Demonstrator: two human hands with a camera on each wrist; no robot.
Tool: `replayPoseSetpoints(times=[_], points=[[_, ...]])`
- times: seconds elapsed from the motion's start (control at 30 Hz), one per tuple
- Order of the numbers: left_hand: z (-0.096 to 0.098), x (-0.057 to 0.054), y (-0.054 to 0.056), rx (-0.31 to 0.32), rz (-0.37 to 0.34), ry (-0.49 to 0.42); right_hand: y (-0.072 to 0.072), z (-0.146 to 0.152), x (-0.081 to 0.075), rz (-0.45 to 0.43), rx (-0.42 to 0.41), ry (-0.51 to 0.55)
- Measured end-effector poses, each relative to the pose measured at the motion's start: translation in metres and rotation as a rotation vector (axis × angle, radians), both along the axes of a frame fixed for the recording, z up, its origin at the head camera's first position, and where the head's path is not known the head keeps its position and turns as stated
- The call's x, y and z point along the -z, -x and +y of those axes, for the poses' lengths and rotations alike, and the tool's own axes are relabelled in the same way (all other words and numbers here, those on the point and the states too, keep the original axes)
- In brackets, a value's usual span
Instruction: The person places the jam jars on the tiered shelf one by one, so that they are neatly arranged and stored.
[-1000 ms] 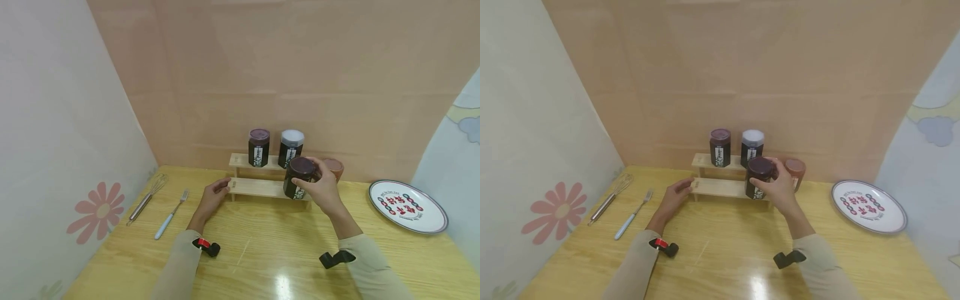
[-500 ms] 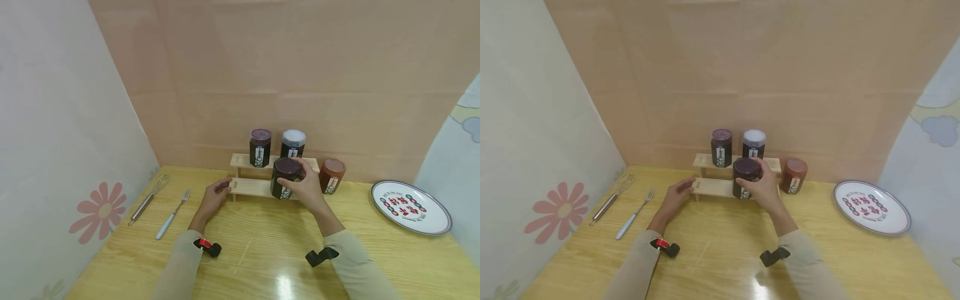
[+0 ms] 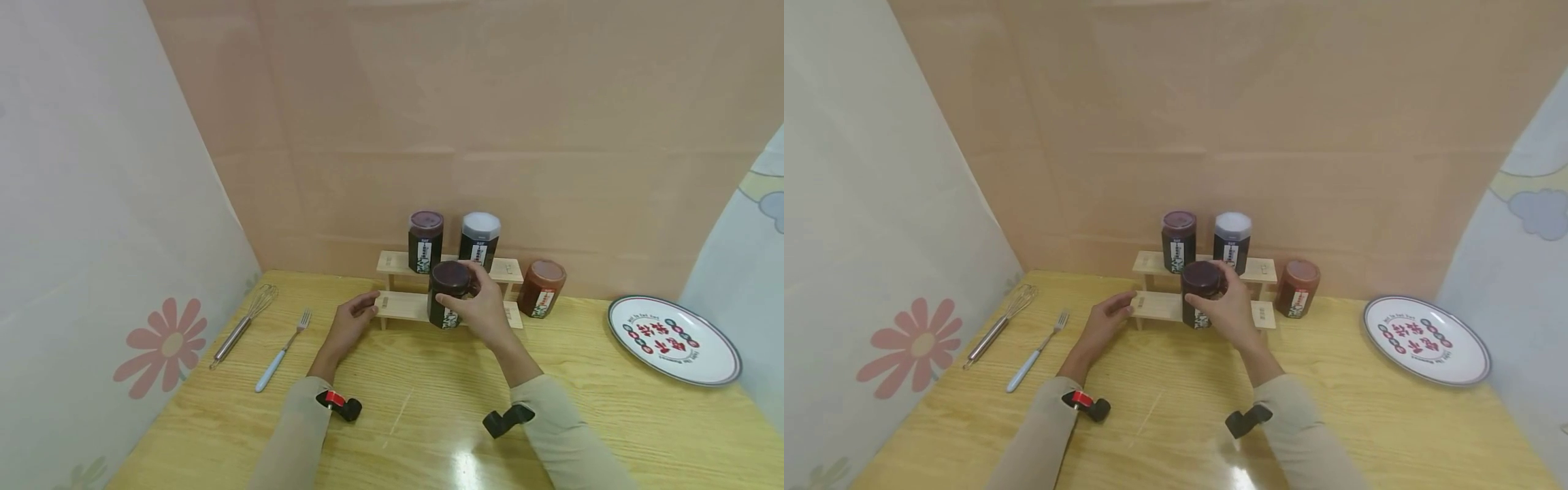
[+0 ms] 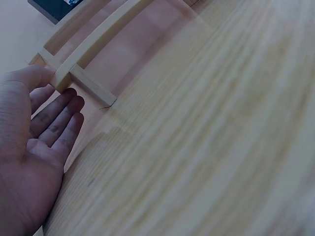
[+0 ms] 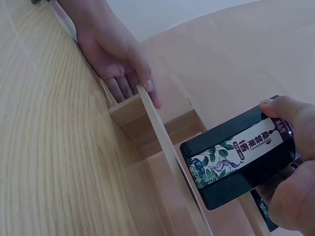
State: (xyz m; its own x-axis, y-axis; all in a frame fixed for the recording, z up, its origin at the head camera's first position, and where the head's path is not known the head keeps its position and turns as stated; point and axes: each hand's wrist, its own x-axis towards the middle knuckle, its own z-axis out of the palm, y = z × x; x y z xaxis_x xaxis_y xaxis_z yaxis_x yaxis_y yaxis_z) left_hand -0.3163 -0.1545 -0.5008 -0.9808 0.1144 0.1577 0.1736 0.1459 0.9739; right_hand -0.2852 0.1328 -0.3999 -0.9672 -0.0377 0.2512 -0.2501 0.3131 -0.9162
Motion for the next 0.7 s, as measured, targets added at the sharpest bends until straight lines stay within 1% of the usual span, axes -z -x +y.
replayPoseSetpoints(times=[0.33, 0.53, 0.7], points=[[0.002, -0.001, -0.002, 0.010, -0.008, -0.005, 0.005, -0.019, 0.005, -0.016, -0.009, 0.023], [0.002, 0.000, -0.001, 0.003, -0.004, 0.011, 0.007, -0.031, 0.009, 0.019, 0.006, 0.020], [0.000, 0.001, 0.000, -0.004, 0.001, 0.010, 0.006, -0.034, 0.010, 0.041, -0.003, 0.025]])
